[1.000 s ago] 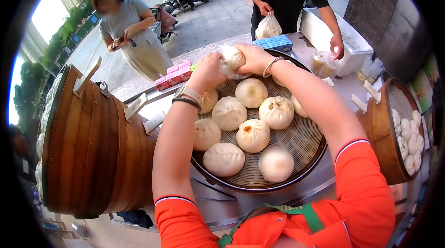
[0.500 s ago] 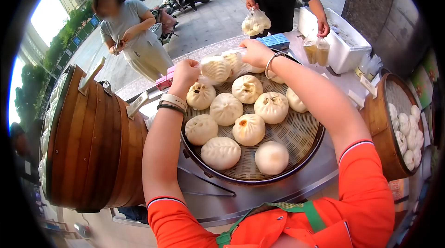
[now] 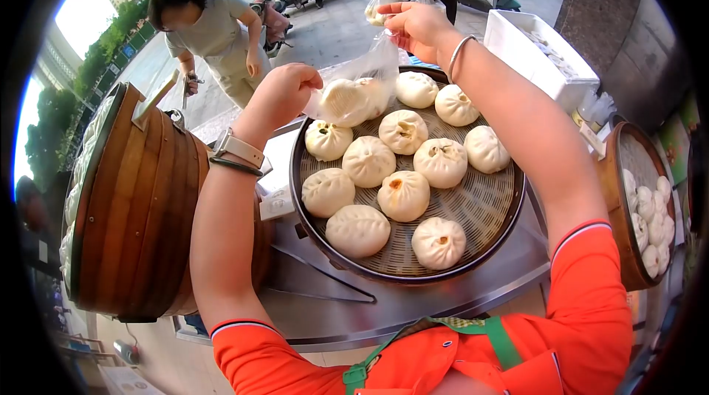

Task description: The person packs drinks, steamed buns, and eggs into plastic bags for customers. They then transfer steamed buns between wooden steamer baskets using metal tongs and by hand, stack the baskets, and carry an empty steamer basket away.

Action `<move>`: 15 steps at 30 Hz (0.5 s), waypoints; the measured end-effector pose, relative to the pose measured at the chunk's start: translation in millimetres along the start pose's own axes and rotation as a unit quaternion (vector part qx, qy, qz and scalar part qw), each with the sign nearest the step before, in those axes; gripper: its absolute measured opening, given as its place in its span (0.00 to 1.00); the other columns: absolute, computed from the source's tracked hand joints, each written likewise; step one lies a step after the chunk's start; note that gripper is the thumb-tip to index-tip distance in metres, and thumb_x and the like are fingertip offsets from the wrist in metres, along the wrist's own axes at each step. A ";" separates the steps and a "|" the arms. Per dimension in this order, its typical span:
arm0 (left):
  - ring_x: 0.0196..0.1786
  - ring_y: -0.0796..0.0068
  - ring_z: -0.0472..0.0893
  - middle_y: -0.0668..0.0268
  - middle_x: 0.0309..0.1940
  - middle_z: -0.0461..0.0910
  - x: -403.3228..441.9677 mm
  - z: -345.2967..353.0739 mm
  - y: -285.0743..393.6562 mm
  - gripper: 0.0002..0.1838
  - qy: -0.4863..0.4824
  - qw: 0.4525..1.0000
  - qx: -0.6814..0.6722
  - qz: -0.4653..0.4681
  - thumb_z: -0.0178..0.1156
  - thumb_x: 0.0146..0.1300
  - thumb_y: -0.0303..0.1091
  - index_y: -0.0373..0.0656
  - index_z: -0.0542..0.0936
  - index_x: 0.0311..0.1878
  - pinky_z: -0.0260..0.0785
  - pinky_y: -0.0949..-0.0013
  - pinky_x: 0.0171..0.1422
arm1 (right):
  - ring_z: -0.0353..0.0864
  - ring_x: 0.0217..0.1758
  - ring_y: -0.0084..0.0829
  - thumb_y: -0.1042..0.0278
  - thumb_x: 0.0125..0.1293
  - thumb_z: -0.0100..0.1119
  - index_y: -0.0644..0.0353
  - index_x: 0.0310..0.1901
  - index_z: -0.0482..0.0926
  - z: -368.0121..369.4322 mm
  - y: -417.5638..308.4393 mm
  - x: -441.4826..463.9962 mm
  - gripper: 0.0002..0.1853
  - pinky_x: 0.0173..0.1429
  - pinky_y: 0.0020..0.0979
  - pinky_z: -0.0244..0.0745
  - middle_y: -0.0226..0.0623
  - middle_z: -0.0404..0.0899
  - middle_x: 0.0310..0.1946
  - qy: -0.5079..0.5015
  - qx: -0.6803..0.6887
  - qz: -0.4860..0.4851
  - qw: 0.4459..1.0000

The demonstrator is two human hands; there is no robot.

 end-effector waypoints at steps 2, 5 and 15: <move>0.36 0.60 0.76 0.59 0.33 0.77 -13.1 -0.8 10.1 0.10 -0.025 0.996 0.068 0.059 0.52 0.47 0.20 0.37 0.78 0.33 0.69 0.65 0.44 | 0.70 0.35 0.19 0.80 0.58 0.52 0.58 0.46 0.74 2.8 -0.8 2.6 0.14 0.40 0.21 0.70 0.27 0.72 0.35 -0.022 0.025 0.008 0.999; 0.36 0.58 0.73 0.58 0.29 0.75 -19.2 -3.6 14.3 0.07 0.004 0.945 0.296 0.137 0.59 0.49 0.30 0.37 0.74 0.30 0.66 0.61 0.47 | 0.70 0.35 0.20 0.82 0.57 0.51 0.59 0.47 0.74 13.2 -1.4 0.1 0.15 0.43 0.24 0.73 0.28 0.71 0.37 -0.034 0.050 0.010 0.998; 0.35 0.84 0.70 0.72 0.29 0.74 38.7 21.1 10.4 0.12 0.072 0.959 -0.268 -0.052 0.57 0.62 0.33 0.35 0.76 0.44 0.64 0.75 0.39 | 0.71 0.43 0.24 0.81 0.56 0.52 0.61 0.51 0.71 59.2 -10.1 -24.4 0.19 0.51 0.28 0.72 0.32 0.68 0.42 -0.187 -0.061 -0.080 0.977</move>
Point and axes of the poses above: each hand's wrist, its own x-axis towards the middle knuckle, its own z-axis out of the palm, y = z × x, the point moved 2 cm from there along x, towards the middle knuckle
